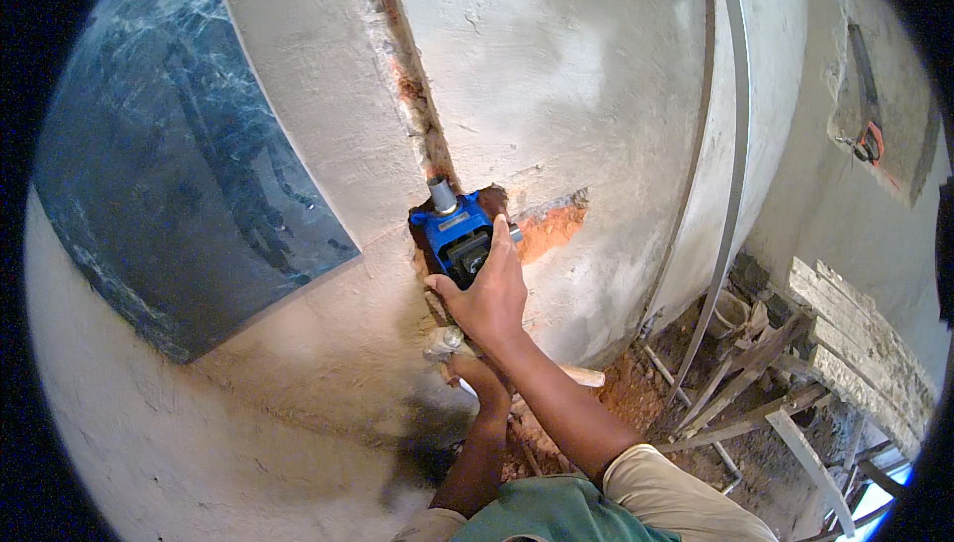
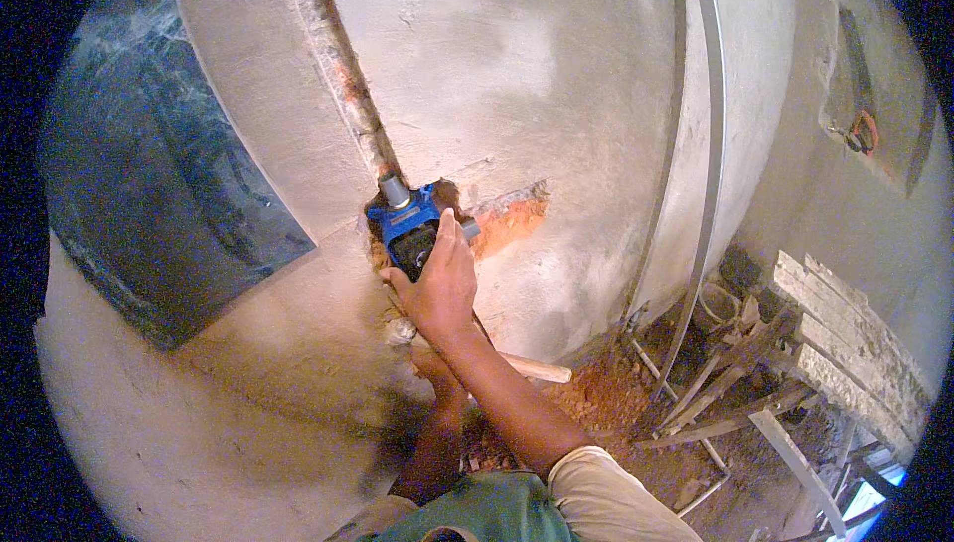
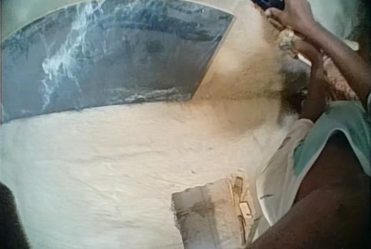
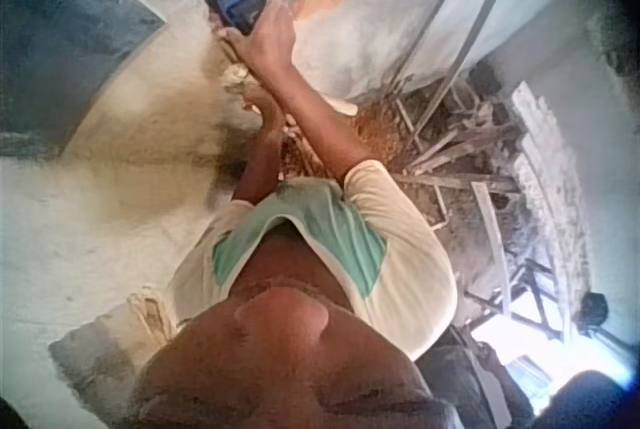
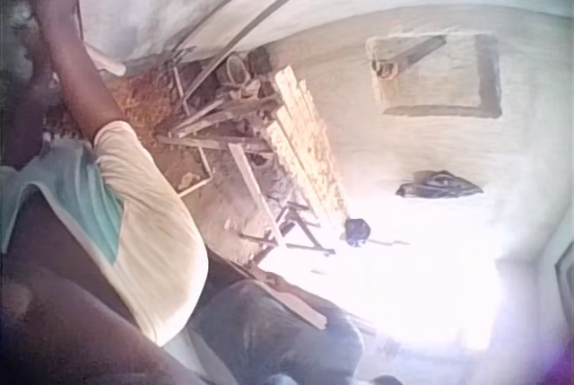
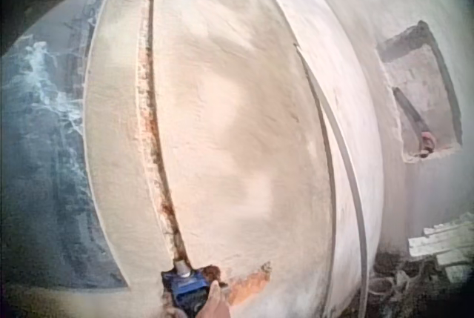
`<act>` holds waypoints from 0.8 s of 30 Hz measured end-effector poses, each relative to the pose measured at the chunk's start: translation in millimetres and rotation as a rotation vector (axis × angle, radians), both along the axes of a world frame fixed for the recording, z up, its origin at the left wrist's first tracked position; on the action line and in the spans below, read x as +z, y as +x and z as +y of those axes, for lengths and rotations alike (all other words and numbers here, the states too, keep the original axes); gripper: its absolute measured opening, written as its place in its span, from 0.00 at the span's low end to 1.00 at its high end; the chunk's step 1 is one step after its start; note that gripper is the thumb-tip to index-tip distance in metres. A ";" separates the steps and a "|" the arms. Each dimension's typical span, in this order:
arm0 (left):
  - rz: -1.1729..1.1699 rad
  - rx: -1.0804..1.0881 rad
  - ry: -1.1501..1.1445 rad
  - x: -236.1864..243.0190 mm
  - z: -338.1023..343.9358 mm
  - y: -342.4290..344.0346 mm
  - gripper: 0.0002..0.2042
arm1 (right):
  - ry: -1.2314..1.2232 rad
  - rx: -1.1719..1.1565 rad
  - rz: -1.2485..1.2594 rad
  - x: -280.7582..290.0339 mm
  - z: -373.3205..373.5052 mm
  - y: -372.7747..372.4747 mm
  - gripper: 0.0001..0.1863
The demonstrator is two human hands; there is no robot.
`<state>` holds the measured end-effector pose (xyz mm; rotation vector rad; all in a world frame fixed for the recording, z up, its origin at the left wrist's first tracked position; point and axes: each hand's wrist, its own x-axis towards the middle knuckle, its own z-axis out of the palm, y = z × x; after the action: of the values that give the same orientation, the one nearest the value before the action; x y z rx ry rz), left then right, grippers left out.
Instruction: The person uses a hammer and chisel to carve out a channel in a concrete wall and then fits a blue plastic electrical box into the opening.
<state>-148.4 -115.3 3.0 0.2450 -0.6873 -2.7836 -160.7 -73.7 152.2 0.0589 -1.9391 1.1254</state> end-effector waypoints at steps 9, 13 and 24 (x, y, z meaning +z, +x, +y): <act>-0.061 0.242 -0.783 -9.1 -27.5 17.8 0.10 | 0.039 -0.043 0.077 1.3 -5.4 -2.4 0.50; -0.089 0.008 -0.735 -3.4 -47.2 53.0 0.13 | -0.002 -0.055 0.013 -0.5 -7.7 -2.0 0.51; -0.261 -0.079 -0.741 -65.0 -126.9 103.0 0.14 | -0.035 -0.060 0.070 -4.6 1.3 -5.2 0.49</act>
<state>-45.4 -242.2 -61.9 0.4266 -1.7428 -2.3680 -165.9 -72.5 147.6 0.0205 -1.8470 1.1030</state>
